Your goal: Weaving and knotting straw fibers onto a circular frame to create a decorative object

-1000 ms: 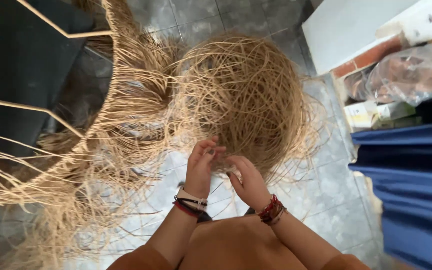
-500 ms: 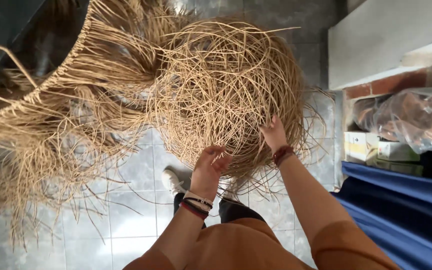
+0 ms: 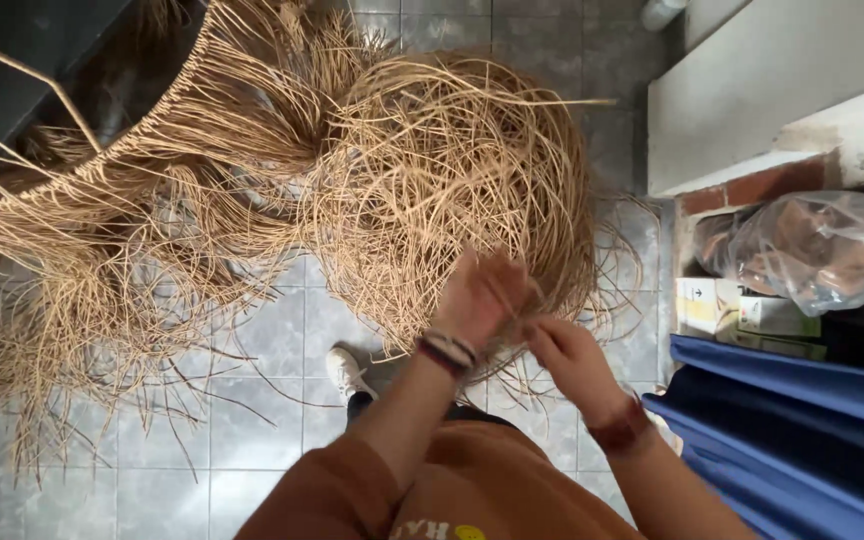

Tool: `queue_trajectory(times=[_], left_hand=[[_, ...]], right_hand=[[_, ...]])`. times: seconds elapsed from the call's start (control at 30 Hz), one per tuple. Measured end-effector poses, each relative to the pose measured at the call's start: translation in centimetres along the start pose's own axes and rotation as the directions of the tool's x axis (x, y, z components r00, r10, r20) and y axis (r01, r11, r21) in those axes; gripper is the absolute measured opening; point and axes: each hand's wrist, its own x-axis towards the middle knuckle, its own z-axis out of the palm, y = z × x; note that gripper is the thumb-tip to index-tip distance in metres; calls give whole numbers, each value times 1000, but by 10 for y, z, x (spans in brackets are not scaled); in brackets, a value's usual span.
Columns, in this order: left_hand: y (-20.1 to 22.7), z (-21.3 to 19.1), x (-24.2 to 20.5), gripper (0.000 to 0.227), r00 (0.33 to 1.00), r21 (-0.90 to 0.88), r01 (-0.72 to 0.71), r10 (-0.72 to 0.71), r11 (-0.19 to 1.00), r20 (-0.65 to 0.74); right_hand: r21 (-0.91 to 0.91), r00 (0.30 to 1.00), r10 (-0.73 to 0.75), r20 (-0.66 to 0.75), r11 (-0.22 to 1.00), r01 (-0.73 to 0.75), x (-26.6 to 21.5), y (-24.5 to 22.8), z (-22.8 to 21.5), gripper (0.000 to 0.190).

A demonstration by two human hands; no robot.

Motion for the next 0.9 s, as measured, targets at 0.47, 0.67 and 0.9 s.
queue_trajectory(times=[0.47,0.67,0.9], left_hand=[[-27,6,-74,21,880,878,-381,178,-291,441],[-1,52,-153,42,895,895,-446,-10,28,447],[46,47,-8,33,945,228,-321,295,919,140]], right_hand=[[349,978,137,157,919,-185,-15,-159,13,34],[463,981,59,185,875,-139,60,-90,20,23],[-238,999,-20,42,971,29,-41,-24,-24,29]])
